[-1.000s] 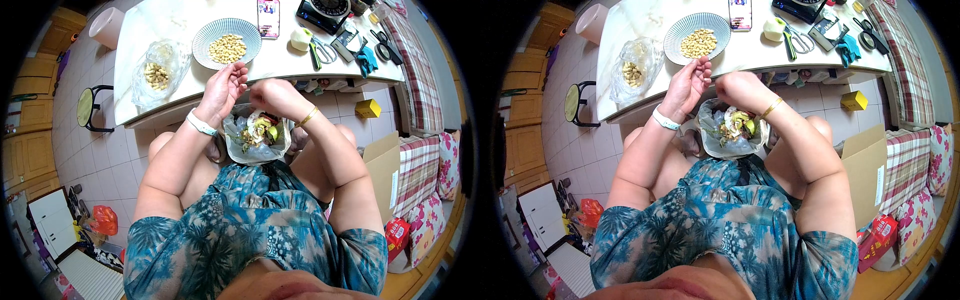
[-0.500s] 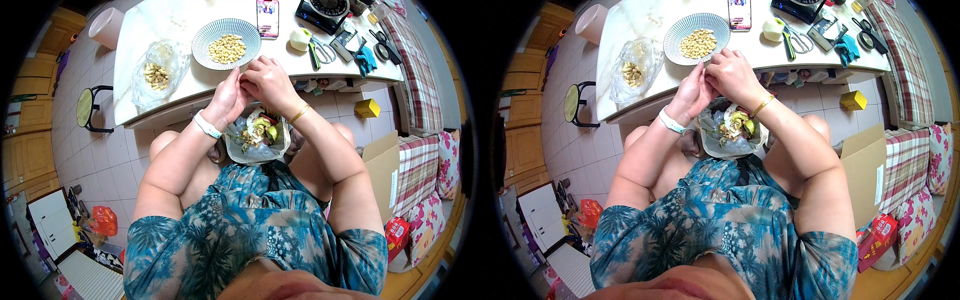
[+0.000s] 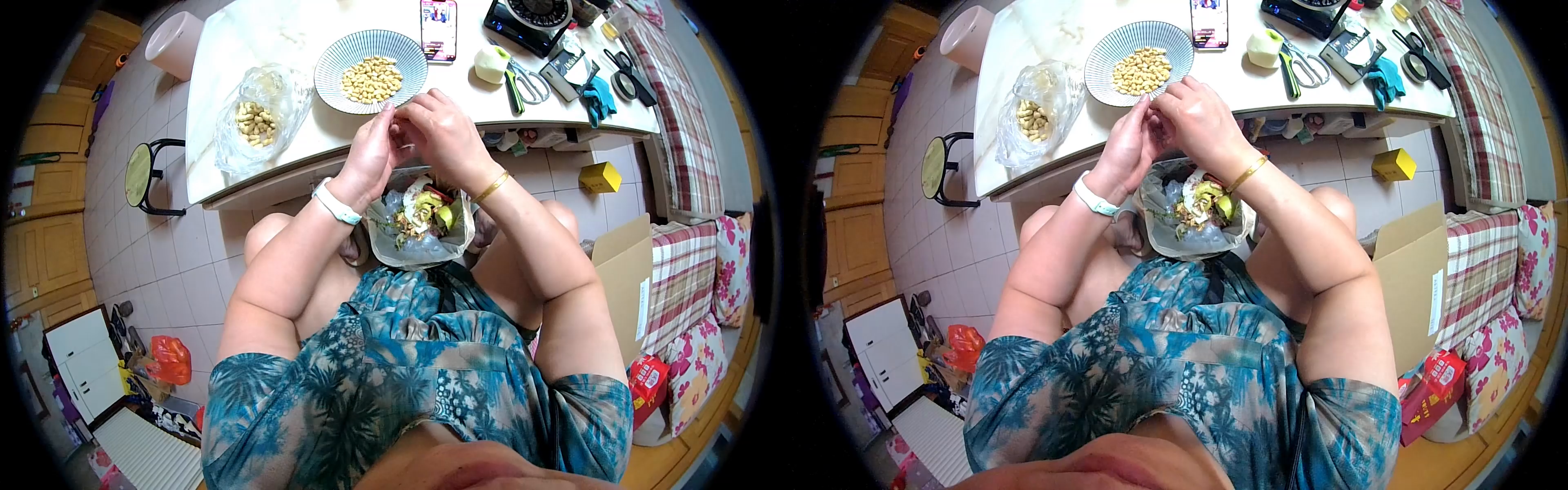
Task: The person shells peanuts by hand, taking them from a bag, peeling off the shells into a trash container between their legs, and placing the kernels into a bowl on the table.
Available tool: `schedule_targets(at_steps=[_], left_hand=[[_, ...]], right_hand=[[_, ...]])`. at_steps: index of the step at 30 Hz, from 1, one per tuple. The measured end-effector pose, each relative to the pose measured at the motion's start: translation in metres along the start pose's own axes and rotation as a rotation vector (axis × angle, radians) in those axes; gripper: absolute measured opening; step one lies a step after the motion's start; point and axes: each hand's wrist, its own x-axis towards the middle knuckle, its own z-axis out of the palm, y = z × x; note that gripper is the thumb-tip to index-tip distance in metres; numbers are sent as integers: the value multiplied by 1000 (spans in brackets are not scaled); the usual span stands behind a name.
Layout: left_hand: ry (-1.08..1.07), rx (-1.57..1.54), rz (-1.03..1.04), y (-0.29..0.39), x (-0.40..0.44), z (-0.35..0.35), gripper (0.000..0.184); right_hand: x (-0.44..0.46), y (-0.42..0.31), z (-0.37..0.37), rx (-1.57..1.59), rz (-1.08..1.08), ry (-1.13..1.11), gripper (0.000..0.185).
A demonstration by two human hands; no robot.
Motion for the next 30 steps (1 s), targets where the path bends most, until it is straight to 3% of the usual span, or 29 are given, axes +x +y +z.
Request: schedule_targets(at_steps=[6, 8, 15, 24, 30], left_hand=[[-1, 241, 159, 1, -1, -3, 35], [-29, 377, 311, 0, -4, 2, 41], [1, 488, 301, -4, -10, 5, 50], [-87, 496, 314, -1, -16, 7, 57], [-166, 479, 193, 0, -13, 1, 61]], right_hand=[[-1, 4, -5, 29, 28, 36, 17], [0, 3, -6, 71, 28, 40, 14], [2, -11, -14, 142, -59, 26, 9], [-1, -13, -29, 205, -70, -54, 15], [-6, -9, -27, 241, -31, -110, 15]])
